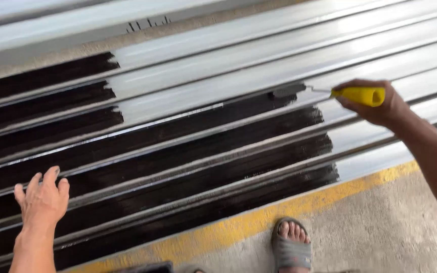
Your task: Painting corrugated metal beams using a small paint roller and black paint
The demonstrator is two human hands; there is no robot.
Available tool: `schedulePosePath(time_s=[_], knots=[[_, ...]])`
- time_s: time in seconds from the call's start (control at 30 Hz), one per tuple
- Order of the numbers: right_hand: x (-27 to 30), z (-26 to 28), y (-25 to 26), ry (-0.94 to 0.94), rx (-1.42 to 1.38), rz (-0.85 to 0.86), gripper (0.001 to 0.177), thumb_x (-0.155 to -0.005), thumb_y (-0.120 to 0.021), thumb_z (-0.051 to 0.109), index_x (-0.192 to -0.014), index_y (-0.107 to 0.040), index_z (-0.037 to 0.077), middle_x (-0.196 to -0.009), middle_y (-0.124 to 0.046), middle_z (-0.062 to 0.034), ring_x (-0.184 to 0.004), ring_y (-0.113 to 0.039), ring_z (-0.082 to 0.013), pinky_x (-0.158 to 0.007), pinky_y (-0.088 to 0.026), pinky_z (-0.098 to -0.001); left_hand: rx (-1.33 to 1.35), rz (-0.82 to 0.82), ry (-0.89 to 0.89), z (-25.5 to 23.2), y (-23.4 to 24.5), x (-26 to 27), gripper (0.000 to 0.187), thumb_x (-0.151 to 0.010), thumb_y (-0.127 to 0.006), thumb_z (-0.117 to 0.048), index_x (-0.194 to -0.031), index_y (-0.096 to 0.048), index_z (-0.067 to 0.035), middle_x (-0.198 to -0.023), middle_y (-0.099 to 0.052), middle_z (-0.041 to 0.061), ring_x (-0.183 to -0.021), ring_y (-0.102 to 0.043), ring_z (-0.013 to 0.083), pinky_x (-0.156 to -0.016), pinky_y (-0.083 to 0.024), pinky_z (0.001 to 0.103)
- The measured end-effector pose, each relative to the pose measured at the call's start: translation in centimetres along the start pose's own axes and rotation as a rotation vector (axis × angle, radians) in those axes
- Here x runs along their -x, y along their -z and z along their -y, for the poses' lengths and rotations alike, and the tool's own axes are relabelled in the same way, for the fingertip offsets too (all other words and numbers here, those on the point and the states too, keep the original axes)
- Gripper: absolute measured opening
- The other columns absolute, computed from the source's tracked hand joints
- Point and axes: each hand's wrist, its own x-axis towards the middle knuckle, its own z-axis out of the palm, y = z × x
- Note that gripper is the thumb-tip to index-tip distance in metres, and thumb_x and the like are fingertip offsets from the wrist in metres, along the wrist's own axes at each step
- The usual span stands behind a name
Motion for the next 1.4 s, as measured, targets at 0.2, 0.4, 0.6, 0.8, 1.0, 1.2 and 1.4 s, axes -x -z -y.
schedulePosePath(time_s=[0.2,0.4,0.6,0.8,1.0,1.2,1.4], knots=[[0.1,0.0,2.0,-0.157,0.05,0.08,0.029,-0.086,-0.08,0.016,-0.114,-0.078,0.012,-0.098,-0.081,-0.0068,-0.081,-0.075,-0.0177,-0.072,-0.059,-0.0293,0.065,-0.057,-0.048,1.2,-1.3,-0.2,0.053,-0.107,-0.038,-0.036,-0.154,-0.05,-0.015,-0.146,-0.065,0.007,-0.155,-0.037,0.0335,-0.129,-0.005,0.054],[-0.2,-4.8,0.7,0.199,0.049,0.017,0.033,-0.092,-0.076,0.018,-0.123,-0.072,0.007,-0.109,-0.076,-0.0052,-0.09,-0.072,-0.0133,-0.078,-0.06,-0.0237,0.035,-0.013,-0.019,1.4,-1.3,0.2,0.053,-0.108,-0.037,-0.039,-0.155,-0.052,-0.018,-0.129,-0.075,0.021,-0.159,-0.036,0.0299,-0.131,-0.004,0.051],[0.9,-1.6,2.8,-0.18,0.075,0.115,0.033,-0.086,-0.078,0.015,-0.119,-0.077,0.012,-0.112,-0.08,-0.0103,-0.085,-0.08,-0.025,-0.073,-0.066,-0.0353,0.044,-0.083,-0.059,2.4,-3.1,-1.4,0.055,-0.107,-0.037,-0.038,-0.156,-0.05,-0.016,-0.142,-0.068,0.001,-0.155,-0.039,0.0326,-0.129,-0.005,0.053],[1.7,-0.1,2.9,-0.302,0.023,0.207,0.048,-0.084,-0.077,0.012,-0.131,-0.072,0.013,-0.112,-0.081,-0.0152,-0.088,-0.08,-0.029,-0.081,-0.066,-0.0396,0.063,-0.089,-0.067,2.6,-3.2,-0.8,0.054,-0.108,-0.037,-0.037,-0.155,-0.051,-0.014,-0.143,-0.068,0.006,-0.155,-0.039,0.0338,-0.13,-0.005,0.054],[3.7,4.2,3.2,-0.446,-0.311,0.408,0.062,-0.084,-0.067,-0.002,-0.145,-0.063,0.009,-0.121,-0.081,-0.0194,-0.103,-0.078,-0.032,-0.093,-0.065,-0.0451,0.053,-0.138,-0.088,3.3,-4.2,-1.7,0.052,-0.108,-0.04,-0.037,-0.154,-0.053,-0.015,-0.141,-0.069,0.004,-0.154,-0.042,0.0336,-0.13,-0.006,0.055],[3.5,0.0,3.4,-0.622,-0.723,0.395,0.065,-0.091,-0.037,0.017,-0.15,-0.051,-0.007,-0.136,-0.066,-0.0383,-0.094,-0.066,-0.0596,-0.075,-0.05,-0.0628,0.052,-0.123,-0.085,3.4,-3.9,-1.5,0.053,-0.108,-0.039,-0.037,-0.154,-0.052,-0.016,-0.141,-0.069,0.004,-0.154,-0.041,0.0331,-0.13,-0.005,0.054],[1.0,3.0,3.2,-0.717,0.213,0.488,0.044,-0.096,-0.065,0.009,-0.139,-0.062,0.015,-0.126,-0.076,-0.0216,-0.081,-0.079,-0.0394,-0.07,-0.063,-0.0466,0.053,-0.146,-0.098,3.2,-4.1,-1.5,0.052,-0.109,-0.041,-0.036,-0.155,-0.053,-0.015,-0.137,-0.072,0.006,-0.154,-0.042,0.0333,-0.131,-0.005,0.053]])
